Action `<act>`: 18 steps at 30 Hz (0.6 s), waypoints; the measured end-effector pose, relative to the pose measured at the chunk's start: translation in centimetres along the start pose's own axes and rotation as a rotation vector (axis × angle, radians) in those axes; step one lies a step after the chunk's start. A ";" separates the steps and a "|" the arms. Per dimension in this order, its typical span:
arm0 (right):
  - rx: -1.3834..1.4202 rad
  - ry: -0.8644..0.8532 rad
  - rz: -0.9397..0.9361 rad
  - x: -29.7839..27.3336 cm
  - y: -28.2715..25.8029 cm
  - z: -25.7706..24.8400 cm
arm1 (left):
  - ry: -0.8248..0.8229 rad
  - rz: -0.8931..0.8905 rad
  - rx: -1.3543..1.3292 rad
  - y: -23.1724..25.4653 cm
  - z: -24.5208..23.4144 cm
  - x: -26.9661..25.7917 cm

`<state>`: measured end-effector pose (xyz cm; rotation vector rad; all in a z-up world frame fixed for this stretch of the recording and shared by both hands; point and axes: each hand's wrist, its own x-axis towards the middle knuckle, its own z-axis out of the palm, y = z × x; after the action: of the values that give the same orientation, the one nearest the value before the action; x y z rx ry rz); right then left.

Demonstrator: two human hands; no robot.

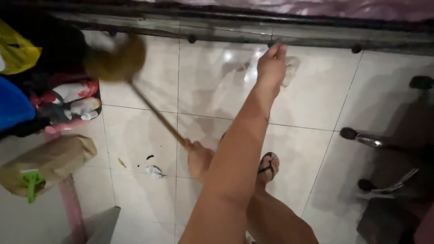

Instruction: The person is sweeping the floor with a broom and then tidying up items on a shelf.

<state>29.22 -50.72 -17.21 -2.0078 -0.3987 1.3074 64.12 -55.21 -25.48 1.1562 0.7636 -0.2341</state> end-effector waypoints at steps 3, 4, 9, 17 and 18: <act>0.032 0.005 0.023 -0.5 -0.8 0.9 | -0.148 0.022 -0.165 -0.5 1.0 1.0; 0.041 0.009 0.034 -1.0 -1.1 0.3 | -0.161 0.015 -0.166 -1.0 0.3 1.9; 0.075 0.081 0.160 -7.0 -1.7 -8.5 | -0.155 0.292 0.379 -5.4 -3.1 5.1; 0.106 0.328 0.178 -28.7 6.9 -13.9 | -0.203 0.005 0.312 7.4 -8.0 -11.8; -0.038 0.460 0.166 -32.1 9.0 -12.5 | -0.213 0.071 0.348 8.5 -9.0 -13.7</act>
<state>25.02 -80.89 1.26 -2.3306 -0.0408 0.8919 54.81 -46.59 -12.02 1.4570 0.5038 -0.4360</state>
